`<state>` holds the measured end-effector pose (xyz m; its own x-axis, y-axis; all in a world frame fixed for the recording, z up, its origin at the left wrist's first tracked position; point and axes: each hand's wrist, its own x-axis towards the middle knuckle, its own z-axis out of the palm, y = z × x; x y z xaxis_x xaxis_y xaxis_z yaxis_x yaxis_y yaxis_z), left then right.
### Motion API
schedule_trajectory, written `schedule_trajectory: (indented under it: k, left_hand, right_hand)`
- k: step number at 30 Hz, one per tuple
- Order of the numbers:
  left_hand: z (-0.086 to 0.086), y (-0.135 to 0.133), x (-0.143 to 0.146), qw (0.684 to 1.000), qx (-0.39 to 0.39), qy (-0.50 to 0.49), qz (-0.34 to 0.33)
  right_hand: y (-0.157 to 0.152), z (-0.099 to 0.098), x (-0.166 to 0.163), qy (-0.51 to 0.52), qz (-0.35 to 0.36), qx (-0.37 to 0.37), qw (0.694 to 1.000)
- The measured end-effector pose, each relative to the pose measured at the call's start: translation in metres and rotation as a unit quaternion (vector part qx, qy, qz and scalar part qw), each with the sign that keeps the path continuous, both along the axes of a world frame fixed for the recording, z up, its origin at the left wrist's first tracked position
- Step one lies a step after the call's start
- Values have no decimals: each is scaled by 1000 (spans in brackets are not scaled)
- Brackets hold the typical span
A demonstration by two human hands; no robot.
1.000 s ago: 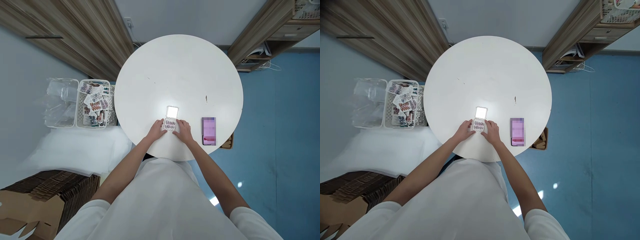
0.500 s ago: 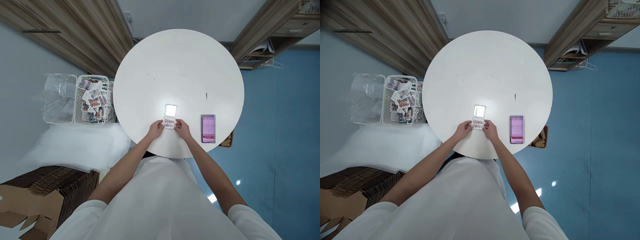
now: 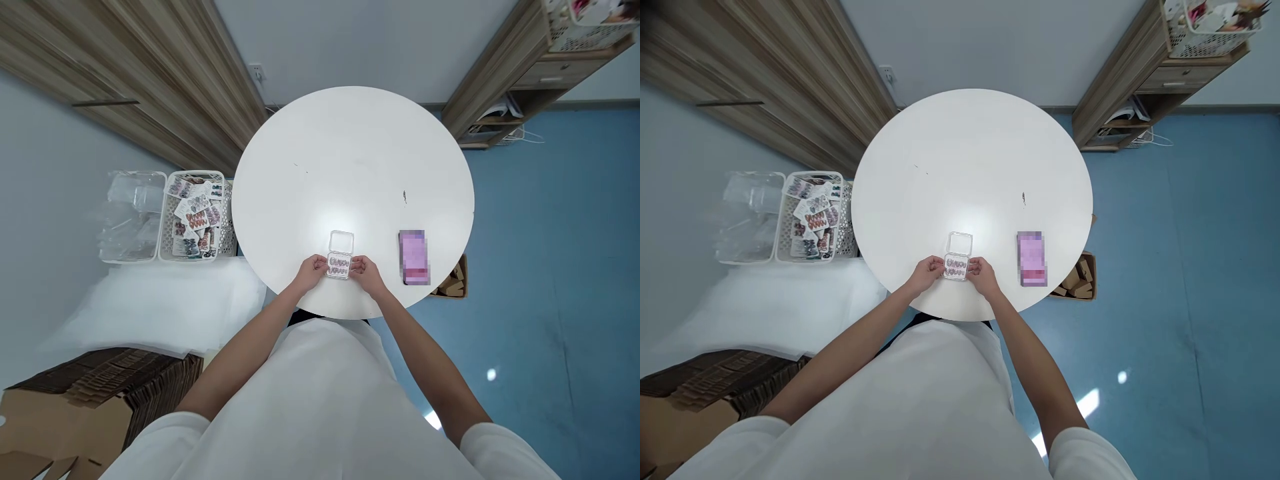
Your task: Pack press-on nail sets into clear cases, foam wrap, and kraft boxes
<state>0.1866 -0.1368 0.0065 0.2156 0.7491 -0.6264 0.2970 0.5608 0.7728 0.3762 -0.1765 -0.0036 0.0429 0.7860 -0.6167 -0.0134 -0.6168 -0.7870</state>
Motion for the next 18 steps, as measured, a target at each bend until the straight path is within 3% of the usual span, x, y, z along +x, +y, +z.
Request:
schedule_trajectory:
  k: [5, 11, 18]
  left_hand:
    - [4, -5, -9, 995, -56, -83, 14]
    - [26, -18, -24, 983, -93, -154, 25]
    - [52, -24, -37, 978, -75, -194, -3]
  right_hand:
    - [-4, 12, -4, 37, 12, 7, 999]
    - [-12, 46, -8, 90, 79, 7, 993]
    - [-2, 74, -7, 100, 0, 31, 994]
